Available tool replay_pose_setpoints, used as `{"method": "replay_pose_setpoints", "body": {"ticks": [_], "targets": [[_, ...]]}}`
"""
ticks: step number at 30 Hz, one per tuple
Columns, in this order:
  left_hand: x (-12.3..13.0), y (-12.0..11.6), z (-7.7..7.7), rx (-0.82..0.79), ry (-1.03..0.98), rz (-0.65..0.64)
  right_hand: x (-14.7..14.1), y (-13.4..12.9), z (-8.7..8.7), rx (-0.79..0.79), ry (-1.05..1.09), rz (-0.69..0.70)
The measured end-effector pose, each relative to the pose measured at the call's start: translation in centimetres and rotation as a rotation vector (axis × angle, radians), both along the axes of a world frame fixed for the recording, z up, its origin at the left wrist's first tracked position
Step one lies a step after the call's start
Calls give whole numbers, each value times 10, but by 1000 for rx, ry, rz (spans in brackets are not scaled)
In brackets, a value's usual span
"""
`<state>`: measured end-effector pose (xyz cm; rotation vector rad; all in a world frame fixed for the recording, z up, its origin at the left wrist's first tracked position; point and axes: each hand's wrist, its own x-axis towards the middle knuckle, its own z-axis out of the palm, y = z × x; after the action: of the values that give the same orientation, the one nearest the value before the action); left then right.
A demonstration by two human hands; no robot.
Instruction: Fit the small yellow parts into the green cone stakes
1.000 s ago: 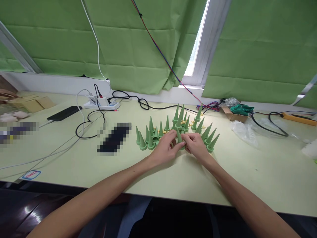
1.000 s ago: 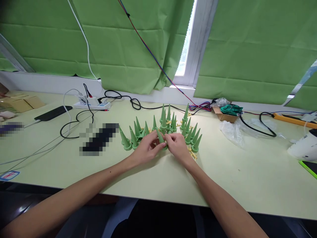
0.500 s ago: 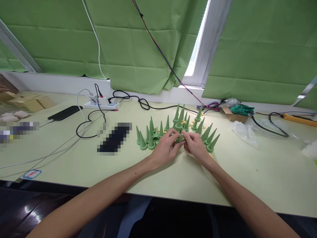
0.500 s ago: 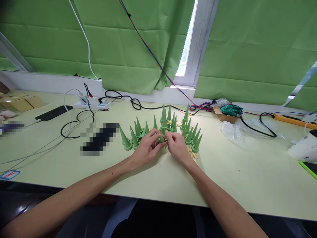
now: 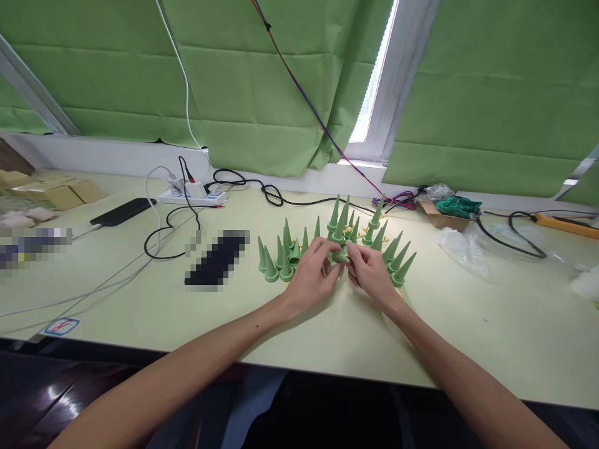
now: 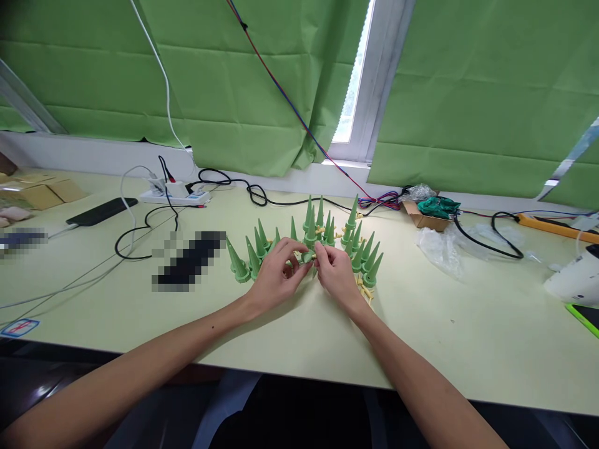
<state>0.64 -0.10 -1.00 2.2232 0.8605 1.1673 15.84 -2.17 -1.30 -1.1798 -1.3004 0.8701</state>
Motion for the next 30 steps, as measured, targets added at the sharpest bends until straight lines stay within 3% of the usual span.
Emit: {"method": "replay_pose_setpoints", "body": {"ticks": [6, 12, 21, 25, 30], "targets": [[0, -1, 5, -57, -79, 37, 0, -1, 2, 49, 94, -38], [1, 0, 9, -309, -147, 25, -1, -2, 4, 84, 94, -51], [1, 5, 10, -713, -206, -182, -2, -6, 6, 156, 10, 3], [1, 4, 11, -744, -240, -197, -2, -6, 6, 128, -2, 14], [0, 4, 8, -672, -226, -176, -1, -5, 5, 124, 6, 22]]}}
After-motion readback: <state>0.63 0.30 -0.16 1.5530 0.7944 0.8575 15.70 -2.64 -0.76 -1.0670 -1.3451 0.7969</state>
